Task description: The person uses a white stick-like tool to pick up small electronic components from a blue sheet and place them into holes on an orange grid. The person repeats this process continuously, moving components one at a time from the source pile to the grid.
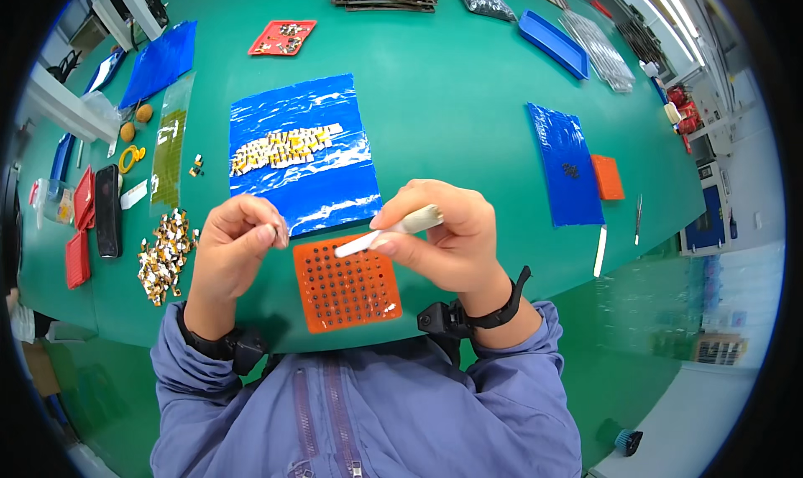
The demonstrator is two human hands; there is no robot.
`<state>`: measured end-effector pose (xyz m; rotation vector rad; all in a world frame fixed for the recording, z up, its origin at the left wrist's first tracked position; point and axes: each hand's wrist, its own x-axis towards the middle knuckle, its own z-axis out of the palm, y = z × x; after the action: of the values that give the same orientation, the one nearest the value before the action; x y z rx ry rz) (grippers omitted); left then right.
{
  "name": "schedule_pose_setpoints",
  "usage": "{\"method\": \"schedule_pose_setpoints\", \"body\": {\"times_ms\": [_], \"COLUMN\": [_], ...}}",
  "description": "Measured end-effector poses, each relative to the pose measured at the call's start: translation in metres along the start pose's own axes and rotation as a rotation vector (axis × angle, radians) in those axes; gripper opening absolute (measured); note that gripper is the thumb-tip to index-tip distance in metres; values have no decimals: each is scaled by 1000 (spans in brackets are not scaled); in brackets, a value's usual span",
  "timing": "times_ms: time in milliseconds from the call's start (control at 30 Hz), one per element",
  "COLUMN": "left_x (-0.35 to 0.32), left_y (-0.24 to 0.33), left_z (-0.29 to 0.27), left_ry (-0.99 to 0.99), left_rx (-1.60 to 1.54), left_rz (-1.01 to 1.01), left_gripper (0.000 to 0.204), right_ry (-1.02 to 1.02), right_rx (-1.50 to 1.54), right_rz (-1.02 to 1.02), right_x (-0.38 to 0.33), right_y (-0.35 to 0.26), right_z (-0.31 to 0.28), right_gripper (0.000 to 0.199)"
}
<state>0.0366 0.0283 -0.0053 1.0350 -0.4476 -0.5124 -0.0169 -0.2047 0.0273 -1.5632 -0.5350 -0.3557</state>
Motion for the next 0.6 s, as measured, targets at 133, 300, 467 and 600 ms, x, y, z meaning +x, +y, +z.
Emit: {"method": "schedule_pose_setpoints", "body": {"times_ms": [133, 300, 467, 600], "left_x": [-3, -4, -4, -5], "left_y": [-3, -3, -5, -7], "left_z": [6, 7, 9, 8], "left_ry": [-115, -203, -229, -222], "left_rx": [-268, -331, -299, -274], "left_rz": [42, 62, 64, 61], "left_gripper": [8, 10, 11, 11], "right_ry": [-30, -69, -70, -74], "right_rx": [199, 288, 304, 311], "right_rz": [200, 240, 258, 274], "right_x": [-5, -5, -4, -6], "right_y": [3, 8, 7, 8], "right_z": [-3, 2, 5, 3], "right_gripper": [14, 14, 12, 12]}}
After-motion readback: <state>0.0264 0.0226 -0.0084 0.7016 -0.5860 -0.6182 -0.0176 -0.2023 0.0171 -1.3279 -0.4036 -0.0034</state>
